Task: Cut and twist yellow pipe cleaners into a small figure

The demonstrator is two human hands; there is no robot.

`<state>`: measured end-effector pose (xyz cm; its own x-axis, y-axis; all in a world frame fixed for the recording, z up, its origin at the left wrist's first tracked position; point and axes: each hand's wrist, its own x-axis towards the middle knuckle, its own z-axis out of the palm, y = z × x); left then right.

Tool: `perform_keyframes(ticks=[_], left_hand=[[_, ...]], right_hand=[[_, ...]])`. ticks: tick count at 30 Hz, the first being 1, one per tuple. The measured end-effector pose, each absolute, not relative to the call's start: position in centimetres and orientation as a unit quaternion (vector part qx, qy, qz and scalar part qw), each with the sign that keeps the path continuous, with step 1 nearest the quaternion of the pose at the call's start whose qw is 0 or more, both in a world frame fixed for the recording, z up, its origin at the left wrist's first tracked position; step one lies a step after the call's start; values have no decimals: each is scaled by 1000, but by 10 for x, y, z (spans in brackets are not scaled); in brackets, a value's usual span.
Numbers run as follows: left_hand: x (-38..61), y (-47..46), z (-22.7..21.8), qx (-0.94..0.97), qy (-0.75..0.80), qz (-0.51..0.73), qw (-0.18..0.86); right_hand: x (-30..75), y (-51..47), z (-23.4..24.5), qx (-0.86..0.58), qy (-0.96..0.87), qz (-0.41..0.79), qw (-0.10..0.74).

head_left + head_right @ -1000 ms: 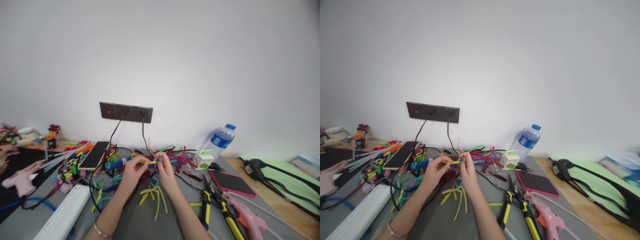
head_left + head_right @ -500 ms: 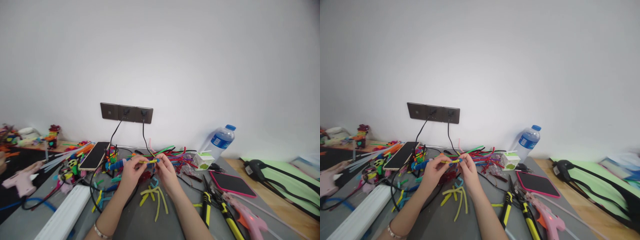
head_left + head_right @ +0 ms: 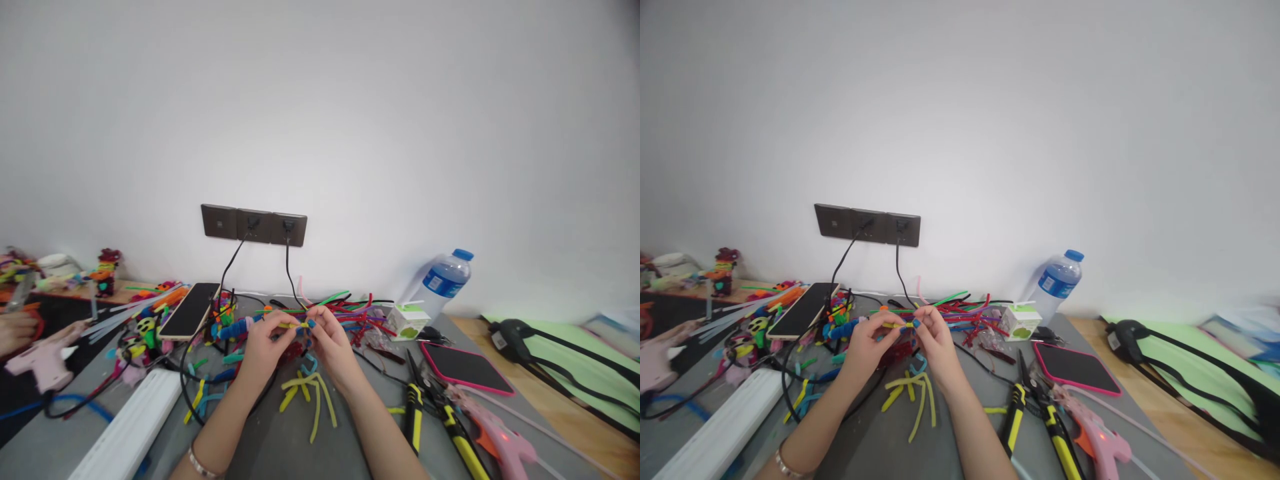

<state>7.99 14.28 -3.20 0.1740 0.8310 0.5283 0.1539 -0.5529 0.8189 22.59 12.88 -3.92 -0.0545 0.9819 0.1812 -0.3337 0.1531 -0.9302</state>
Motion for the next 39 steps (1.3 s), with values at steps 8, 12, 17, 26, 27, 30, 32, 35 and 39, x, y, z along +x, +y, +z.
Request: perform_keyframes(ticks=[8, 12, 17, 26, 27, 30, 32, 35, 39], left_hand=[[82, 140, -30, 714, 346, 532, 297], [83, 138, -28, 726, 332, 536, 277], [81, 137, -25, 727, 327, 545, 260], [84, 135, -23, 734, 318, 556, 225], [84, 134, -23, 735, 317, 556, 224], [84, 134, -24, 735, 317, 555, 227], [84, 135, -25, 733, 318, 556, 231], [83, 136, -25, 728, 323, 556, 237], [83, 135, -24, 729, 321, 555, 240]], right_hand=[[228, 130, -37, -345, -531, 460, 622], [228, 129, -37, -356, -549, 461, 599], [227, 128, -40, -370, -583, 494, 529], [230, 129, -40, -371, -607, 427, 558], [230, 128, -40, -377, -616, 410, 558], [233, 126, -40, -401, -635, 367, 549], [235, 126, -41, -413, -644, 351, 541], [235, 126, -42, -417, -653, 343, 532], [231, 125, -39, -393, -618, 385, 561]])
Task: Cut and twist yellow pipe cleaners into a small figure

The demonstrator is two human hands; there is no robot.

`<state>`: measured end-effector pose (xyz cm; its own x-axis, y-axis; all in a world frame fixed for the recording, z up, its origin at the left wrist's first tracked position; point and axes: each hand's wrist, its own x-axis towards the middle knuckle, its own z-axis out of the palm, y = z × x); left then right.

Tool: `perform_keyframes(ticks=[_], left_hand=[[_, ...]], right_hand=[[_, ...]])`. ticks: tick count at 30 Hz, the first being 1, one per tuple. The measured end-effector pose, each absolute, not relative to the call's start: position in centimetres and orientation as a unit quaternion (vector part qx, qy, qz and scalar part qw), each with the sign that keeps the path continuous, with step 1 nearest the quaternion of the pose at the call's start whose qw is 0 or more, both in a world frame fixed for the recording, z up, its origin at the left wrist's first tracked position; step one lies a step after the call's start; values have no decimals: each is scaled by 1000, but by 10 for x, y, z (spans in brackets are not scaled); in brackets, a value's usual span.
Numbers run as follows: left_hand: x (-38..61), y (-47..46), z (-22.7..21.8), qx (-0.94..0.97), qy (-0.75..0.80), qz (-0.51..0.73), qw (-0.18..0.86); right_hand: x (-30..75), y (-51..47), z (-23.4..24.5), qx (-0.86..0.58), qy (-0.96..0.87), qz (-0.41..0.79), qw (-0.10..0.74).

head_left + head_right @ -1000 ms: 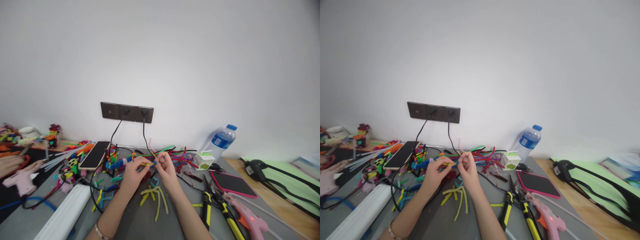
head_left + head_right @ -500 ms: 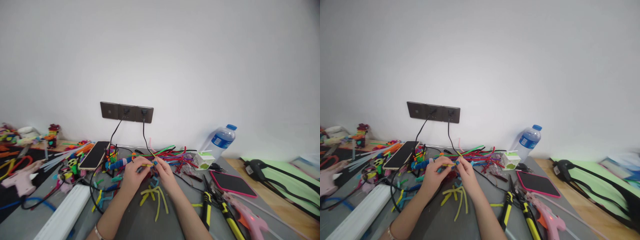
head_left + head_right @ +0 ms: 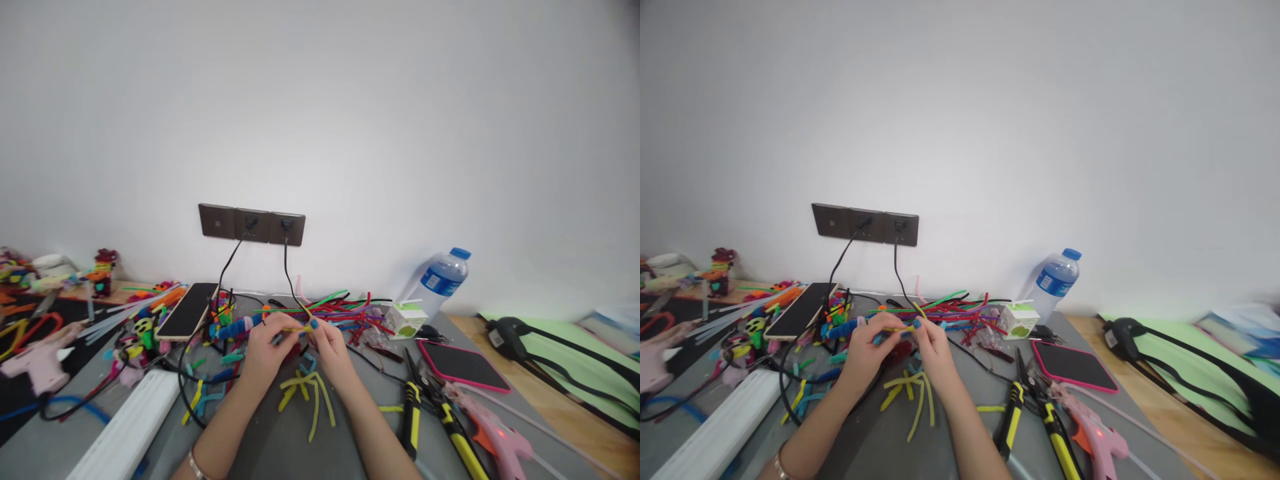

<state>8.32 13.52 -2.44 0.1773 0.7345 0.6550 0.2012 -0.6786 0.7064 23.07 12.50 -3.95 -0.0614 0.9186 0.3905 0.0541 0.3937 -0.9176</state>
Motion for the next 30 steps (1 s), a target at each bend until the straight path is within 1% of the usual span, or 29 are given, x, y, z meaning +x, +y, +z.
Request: perform_keyframes(ticks=[4, 9, 14, 16, 18, 22, 25, 30], left_hand=[[84, 135, -23, 731, 317, 556, 237], [85, 134, -21, 729, 322, 557, 235], [84, 134, -23, 720, 332, 558, 246], [85, 134, -25, 709, 344, 555, 265], [86, 134, -29, 688, 359, 551, 307], [88, 136, -34, 643, 366, 536, 406], [88, 138, -35, 644, 366, 523, 421], [87, 140, -36, 641, 369, 512, 436]], right_hand=[[226, 124, -35, -365, -582, 448, 573], [226, 125, -36, -385, -589, 420, 573], [228, 126, -39, -390, -617, 398, 556], [228, 126, -39, -393, -621, 391, 553], [229, 126, -39, -394, -623, 381, 559], [230, 125, -39, -382, -596, 363, 605], [230, 124, -39, -381, -581, 357, 625], [230, 124, -41, -401, -592, 339, 611]])
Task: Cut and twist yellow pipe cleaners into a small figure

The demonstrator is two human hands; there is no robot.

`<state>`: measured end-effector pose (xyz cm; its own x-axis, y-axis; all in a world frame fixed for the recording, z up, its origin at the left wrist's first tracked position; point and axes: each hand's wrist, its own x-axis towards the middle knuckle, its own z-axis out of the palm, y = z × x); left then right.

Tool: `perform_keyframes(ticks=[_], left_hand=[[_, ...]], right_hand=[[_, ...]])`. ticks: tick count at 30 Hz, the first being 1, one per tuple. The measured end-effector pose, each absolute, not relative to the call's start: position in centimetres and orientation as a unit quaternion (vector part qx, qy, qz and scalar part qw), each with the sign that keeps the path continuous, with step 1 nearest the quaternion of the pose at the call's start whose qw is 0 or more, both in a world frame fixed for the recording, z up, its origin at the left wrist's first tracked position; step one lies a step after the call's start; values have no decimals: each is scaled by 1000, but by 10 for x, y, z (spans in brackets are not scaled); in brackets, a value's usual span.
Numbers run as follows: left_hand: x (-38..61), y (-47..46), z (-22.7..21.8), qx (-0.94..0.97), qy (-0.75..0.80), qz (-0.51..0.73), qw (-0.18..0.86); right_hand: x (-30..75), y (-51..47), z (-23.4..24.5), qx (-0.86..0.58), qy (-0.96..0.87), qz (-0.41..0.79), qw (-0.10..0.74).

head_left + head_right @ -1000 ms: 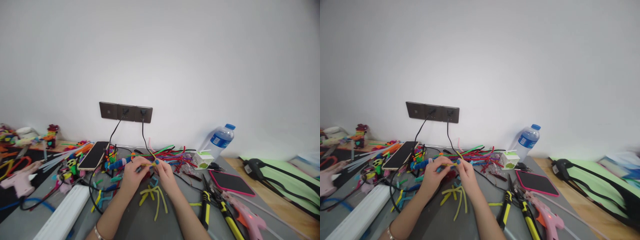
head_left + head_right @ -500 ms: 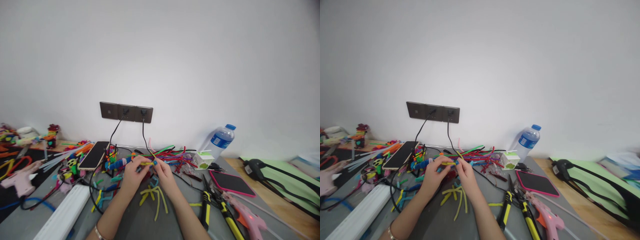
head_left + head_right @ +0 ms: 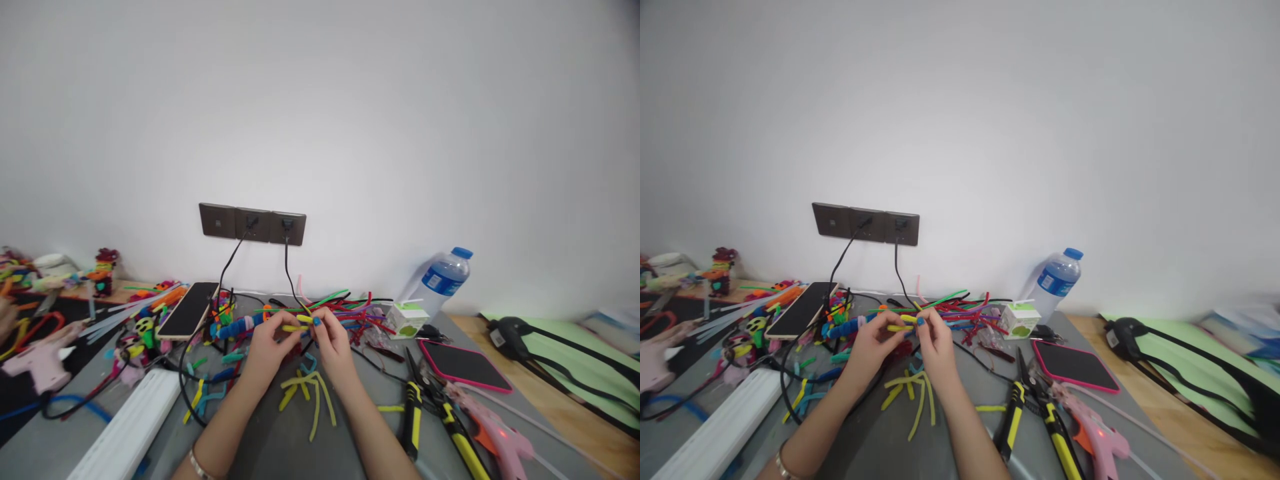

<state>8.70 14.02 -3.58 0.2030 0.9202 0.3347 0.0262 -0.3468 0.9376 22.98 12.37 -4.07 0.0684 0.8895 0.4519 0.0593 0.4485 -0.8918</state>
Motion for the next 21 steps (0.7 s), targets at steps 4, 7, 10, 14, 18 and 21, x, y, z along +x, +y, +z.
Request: perform_keyframes(ticks=[4, 7, 10, 14, 18, 21], left_hand=[[86, 142, -40, 632, 374, 514, 444], [86, 143, -41, 623, 360, 520, 459], [87, 144, -40, 612, 344, 531, 475], [87, 146, -39, 587, 347, 536, 499], [85, 146, -40, 576, 363, 526, 509], [85, 146, -41, 593, 365, 506, 509]], right_hand=[[230, 126, -41, -408, -570, 336, 629], [229, 128, -41, -406, -553, 342, 642], [229, 129, -42, -398, -537, 364, 649], [229, 132, -43, -383, -508, 392, 664], [233, 133, -42, -385, -484, 399, 677], [234, 133, -41, -378, -485, 405, 677]])
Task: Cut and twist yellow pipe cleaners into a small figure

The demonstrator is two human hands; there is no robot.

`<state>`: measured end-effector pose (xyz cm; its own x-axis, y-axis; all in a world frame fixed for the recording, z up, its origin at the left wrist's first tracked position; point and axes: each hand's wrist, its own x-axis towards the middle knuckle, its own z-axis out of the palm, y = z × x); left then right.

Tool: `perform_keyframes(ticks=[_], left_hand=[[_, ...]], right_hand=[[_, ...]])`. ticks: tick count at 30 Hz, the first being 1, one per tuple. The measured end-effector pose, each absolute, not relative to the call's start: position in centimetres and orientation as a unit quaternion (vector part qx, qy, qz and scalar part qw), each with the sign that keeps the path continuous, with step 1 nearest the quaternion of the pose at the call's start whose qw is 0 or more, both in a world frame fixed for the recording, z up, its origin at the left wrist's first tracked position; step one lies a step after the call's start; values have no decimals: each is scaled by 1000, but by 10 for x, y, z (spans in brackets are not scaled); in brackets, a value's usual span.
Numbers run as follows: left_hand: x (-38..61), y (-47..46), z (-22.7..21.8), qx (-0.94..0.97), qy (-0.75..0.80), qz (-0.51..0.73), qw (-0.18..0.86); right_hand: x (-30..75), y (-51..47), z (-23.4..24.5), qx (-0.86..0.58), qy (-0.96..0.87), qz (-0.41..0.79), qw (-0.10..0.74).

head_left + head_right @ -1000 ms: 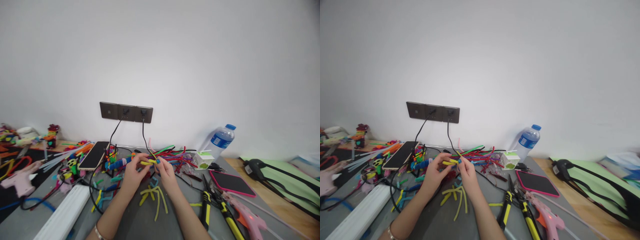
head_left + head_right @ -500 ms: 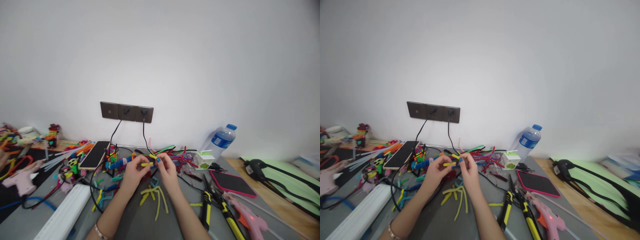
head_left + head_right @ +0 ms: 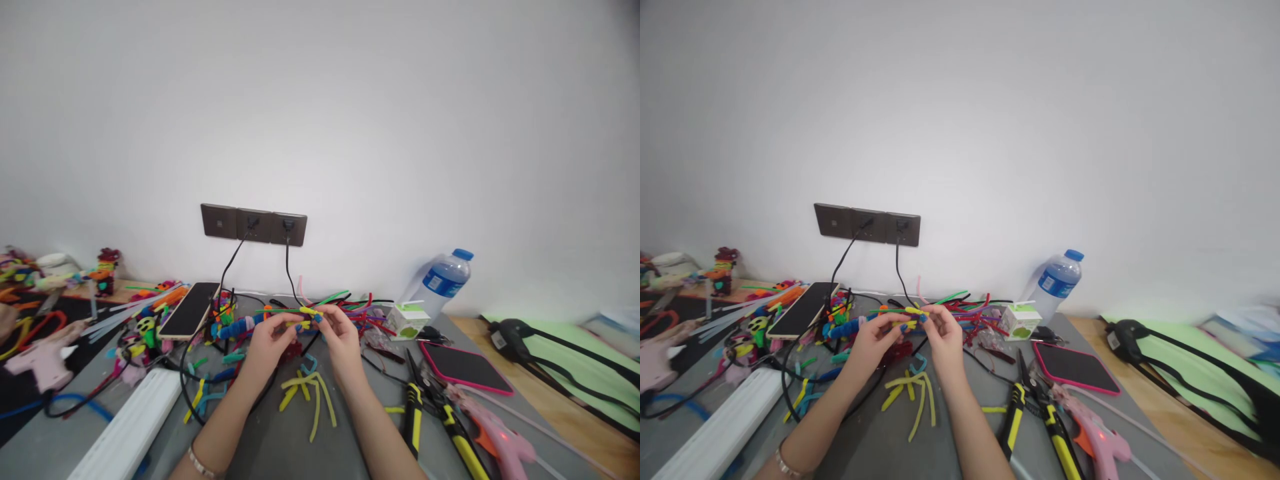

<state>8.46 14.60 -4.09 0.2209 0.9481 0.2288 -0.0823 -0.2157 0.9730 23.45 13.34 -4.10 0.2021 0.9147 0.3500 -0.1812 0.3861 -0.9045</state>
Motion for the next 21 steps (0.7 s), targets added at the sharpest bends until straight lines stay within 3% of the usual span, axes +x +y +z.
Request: perform_keyframes(ticks=[13, 21], left_hand=[[88, 144, -30, 524, 342, 536, 566], [85, 145, -28, 541, 349, 543, 539]], right_hand=[[230, 131, -38, -361, -546, 423, 626], [228, 130, -42, -322, -584, 411, 621]])
